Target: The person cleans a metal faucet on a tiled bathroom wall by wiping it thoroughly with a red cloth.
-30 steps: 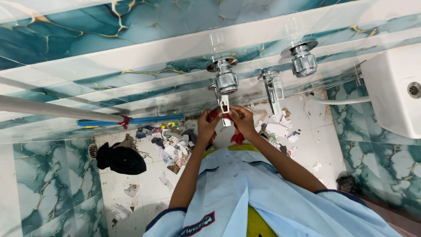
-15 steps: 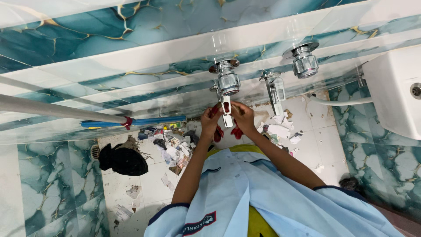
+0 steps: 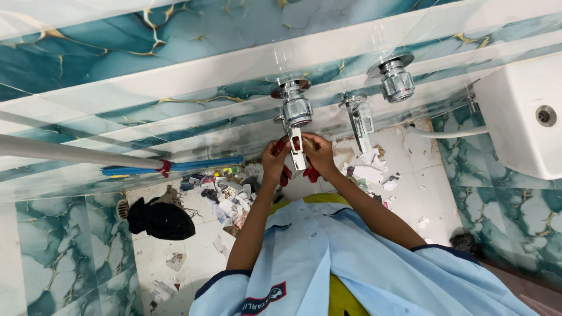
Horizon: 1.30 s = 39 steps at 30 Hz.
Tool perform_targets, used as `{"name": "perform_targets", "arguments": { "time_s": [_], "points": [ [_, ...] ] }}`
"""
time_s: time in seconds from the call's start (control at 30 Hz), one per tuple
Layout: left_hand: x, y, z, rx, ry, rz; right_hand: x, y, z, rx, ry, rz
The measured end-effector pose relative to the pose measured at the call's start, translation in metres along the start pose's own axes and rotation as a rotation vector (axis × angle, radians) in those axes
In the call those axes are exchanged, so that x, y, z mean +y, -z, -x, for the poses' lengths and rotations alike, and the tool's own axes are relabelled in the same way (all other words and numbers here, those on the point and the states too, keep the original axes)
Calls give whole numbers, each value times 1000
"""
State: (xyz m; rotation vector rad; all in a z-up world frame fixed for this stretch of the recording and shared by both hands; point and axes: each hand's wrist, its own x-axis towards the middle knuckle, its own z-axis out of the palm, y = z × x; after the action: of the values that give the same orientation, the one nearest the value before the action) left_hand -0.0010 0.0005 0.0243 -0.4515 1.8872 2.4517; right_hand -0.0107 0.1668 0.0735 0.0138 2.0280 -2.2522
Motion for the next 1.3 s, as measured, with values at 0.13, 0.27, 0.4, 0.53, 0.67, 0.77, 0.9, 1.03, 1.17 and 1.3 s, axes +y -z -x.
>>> {"name": "perform_targets", "arguments": {
  "time_s": [0.13,0.27,0.4,0.53,0.67,0.77,0.9,1.03,1.17,1.3],
  "points": [
    [-7,10,32,-55,51,-64,0,-1,47,34,-96,1],
    [-21,4,55,-33,143,-3,5,7,53,10,-116,36],
    [0,4,6,-56,-19,-4,9,4,3,17,-131,-117],
    [9,5,17,-99,68,-66,7,5,15,1,-212,-233],
    [13,12,81,-218,204,-153,-16,32,67,-197,-303,-102],
    [59,16,88,-187,227,-173,-44,41,68,-268,-230,76],
    [101,-11,54,32,14,-272,-63,16,26,-119,-80,46],
    [96,-13,19,32,-45,-281,-57,-14,-4,-108,111,-97],
    [70,-7,40,47,24,-255,-45,-5,17,-73,-1,-17],
    [76,-9,24,63,9,-268,-31,0,-18,-88,20,-48]
  ]
}}
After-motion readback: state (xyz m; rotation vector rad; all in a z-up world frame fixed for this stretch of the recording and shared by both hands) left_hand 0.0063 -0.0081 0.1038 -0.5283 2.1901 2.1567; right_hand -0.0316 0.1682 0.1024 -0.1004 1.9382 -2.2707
